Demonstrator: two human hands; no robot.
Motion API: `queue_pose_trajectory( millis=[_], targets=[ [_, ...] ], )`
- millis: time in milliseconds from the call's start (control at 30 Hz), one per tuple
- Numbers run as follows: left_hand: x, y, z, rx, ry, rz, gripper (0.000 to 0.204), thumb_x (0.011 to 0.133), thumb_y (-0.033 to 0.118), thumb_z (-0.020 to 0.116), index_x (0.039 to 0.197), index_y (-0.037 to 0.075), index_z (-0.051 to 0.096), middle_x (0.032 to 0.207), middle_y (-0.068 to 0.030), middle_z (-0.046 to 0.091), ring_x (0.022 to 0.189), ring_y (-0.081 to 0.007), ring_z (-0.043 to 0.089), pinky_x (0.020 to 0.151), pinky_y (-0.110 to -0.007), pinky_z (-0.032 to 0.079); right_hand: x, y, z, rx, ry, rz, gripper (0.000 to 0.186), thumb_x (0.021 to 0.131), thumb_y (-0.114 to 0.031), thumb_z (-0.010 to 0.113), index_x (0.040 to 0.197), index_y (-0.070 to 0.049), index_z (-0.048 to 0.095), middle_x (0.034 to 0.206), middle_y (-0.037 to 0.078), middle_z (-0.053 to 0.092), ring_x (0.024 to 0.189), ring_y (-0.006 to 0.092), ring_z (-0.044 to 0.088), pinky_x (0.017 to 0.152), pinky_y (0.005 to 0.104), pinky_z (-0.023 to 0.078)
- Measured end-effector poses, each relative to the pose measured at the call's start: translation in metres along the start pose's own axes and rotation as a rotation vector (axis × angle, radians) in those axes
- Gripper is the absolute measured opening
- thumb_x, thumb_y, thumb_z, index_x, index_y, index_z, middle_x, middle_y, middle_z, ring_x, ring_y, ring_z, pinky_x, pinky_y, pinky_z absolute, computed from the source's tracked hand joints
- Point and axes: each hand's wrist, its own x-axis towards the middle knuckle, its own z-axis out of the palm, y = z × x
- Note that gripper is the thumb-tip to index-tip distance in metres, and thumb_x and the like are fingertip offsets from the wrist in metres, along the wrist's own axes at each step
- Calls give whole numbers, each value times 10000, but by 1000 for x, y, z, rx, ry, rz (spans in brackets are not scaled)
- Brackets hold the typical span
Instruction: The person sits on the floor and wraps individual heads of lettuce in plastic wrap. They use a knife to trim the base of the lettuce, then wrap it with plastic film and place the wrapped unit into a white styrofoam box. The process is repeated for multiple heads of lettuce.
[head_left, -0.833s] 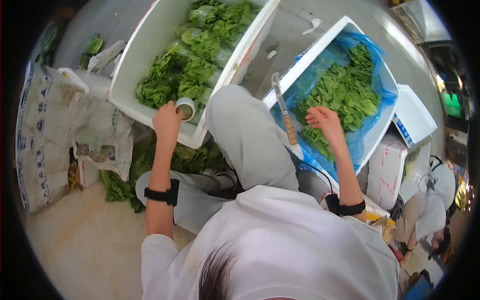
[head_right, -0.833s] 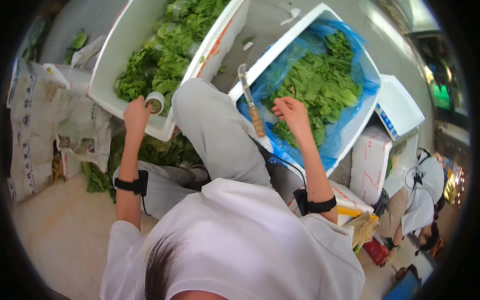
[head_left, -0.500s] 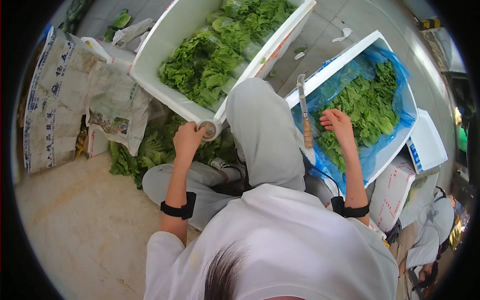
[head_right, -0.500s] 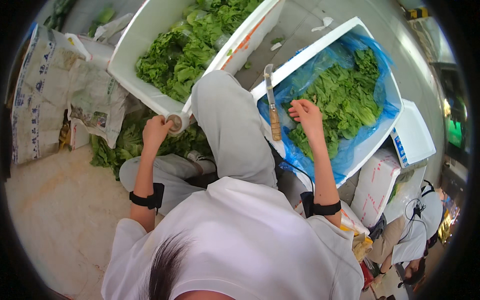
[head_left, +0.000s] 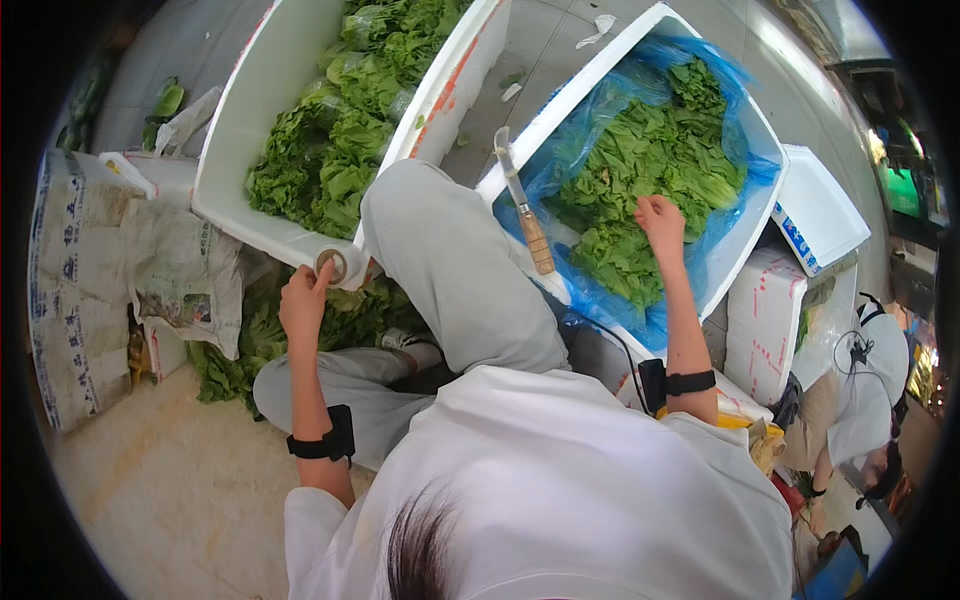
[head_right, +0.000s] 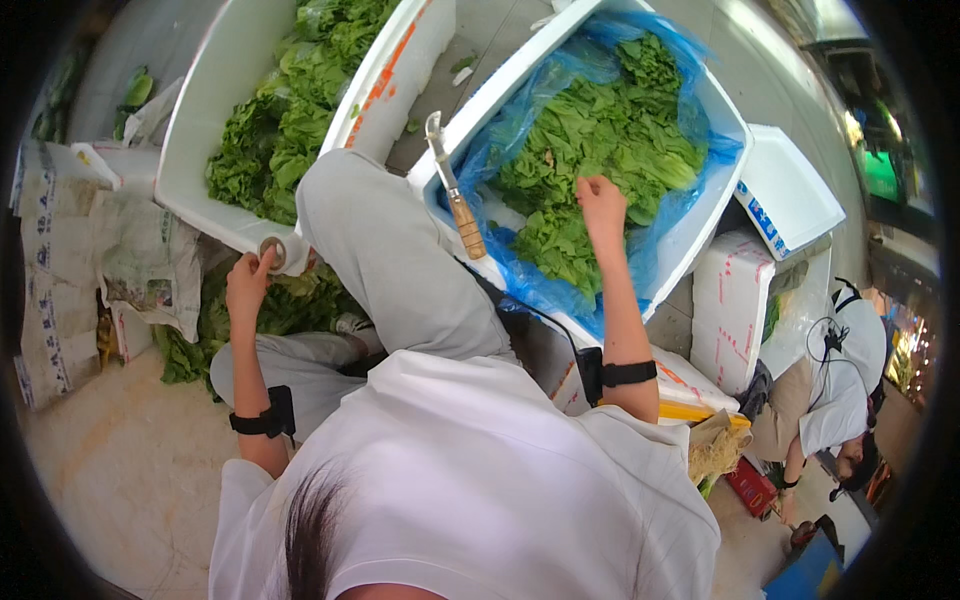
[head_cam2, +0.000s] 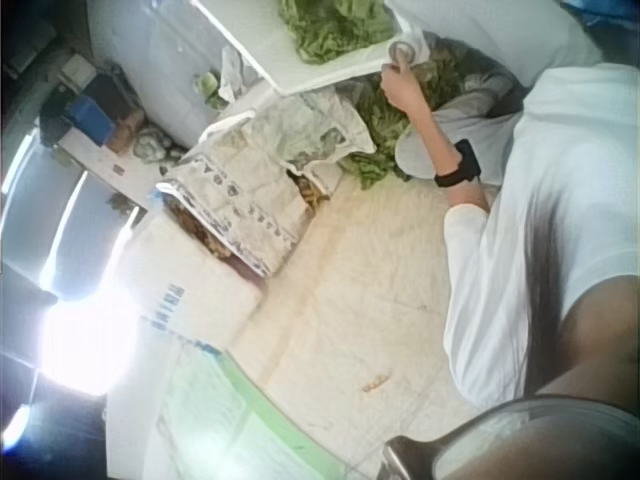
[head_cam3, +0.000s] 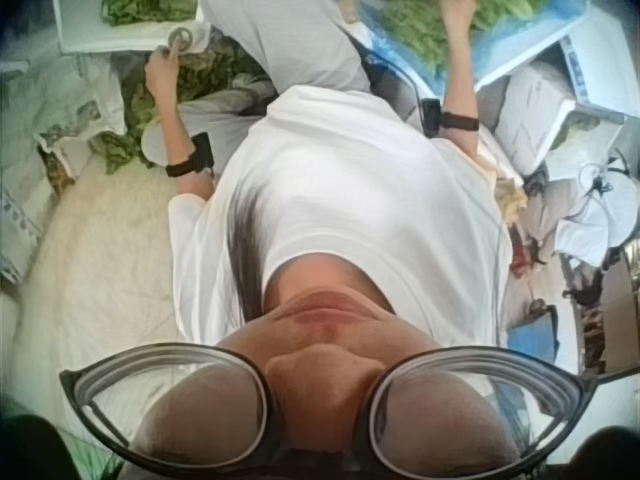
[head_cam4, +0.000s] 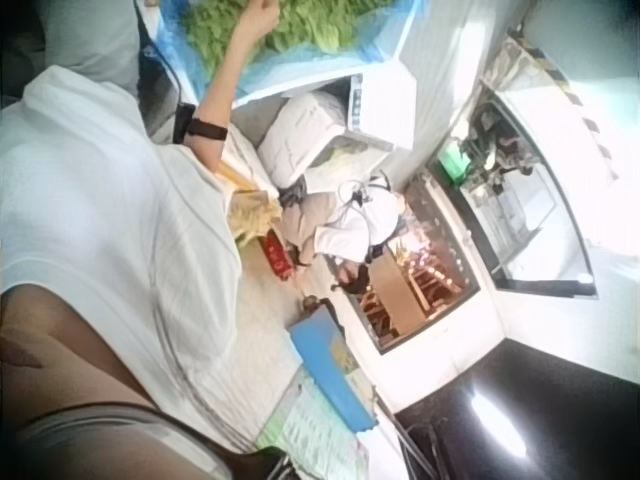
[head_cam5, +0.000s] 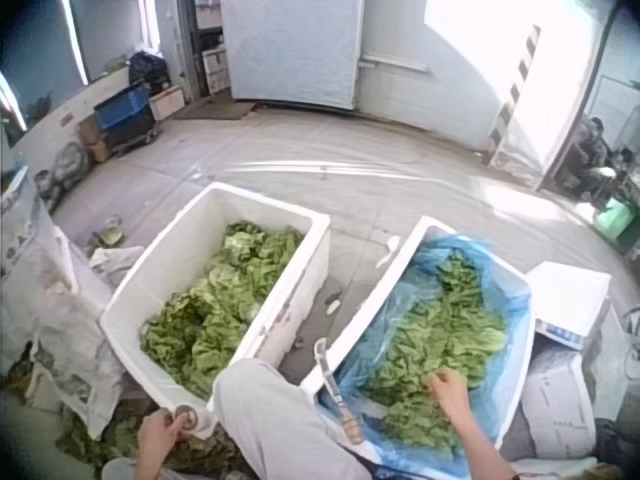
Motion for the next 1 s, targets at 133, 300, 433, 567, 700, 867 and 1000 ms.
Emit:
queue_pose_trajectory(
  millis=[133,300,433,567,700,867,1000],
  targets=[
    [-9,13,-15,-27,80,5,520,820,544,553,768,27,569,641,-92,569,596,-267,555,561,-371,427,10,-9,29,-189,12,-335,170,828,-139,560,881,8,626,811,175,644,749,342,614,699,379,487],
    [-42,70,-46,-235,316,193,273,845,297,623,852,27,578,650,-58,510,577,-175,482,555,-307,417,42,-27,56,-312,77,-310,175,830,-34,521,977,40,580,1066,183,557,998,319,523,819,405,452],
    [-75,131,-51,-473,212,360,154,840,148,628,901,20,568,693,-59,514,595,-126,479,552,-263,414,85,-31,61,-417,172,-509,264,810,-74,557,1041,54,543,1123,186,526,1068,325,484,886,408,427],
    [-92,185,-33,-531,-31,501,125,843,113,609,899,10,565,740,-56,556,621,-108,489,564,-246,420,116,-41,77,-530,37,-681,347,743,-137,627,1042,26,560,1094,202,544,1045,345,494,892,427,406],
    [-98,229,7,-619,-340,740,118,848,100,586,921,11,559,795,-71,574,689,-150,544,614,-256,440,124,-64,96,-467,-69,-596,234,740,-147,624,875,44,611,939,230,597,924,397,534,816,465,425],
    [-79,292,80,-560,-464,1010,215,853,102,538,1020,-25,493,1001,-175,540,856,-311,565,745,-385,455,116,-74,75,-67,-210,-499,260,784,-201,633,903,30,619,942,198,617,862,313,586,743,390,451],
    [-54,312,110,50,-127,990,375,826,58,490,1150,-90,373,1105,-303,451,960,-447,499,840,-455,418,101,-59,56,283,-194,-348,247,854,-194,574,977,16,616,903,114,646,834,145,597,697,280,456]
  ],
)
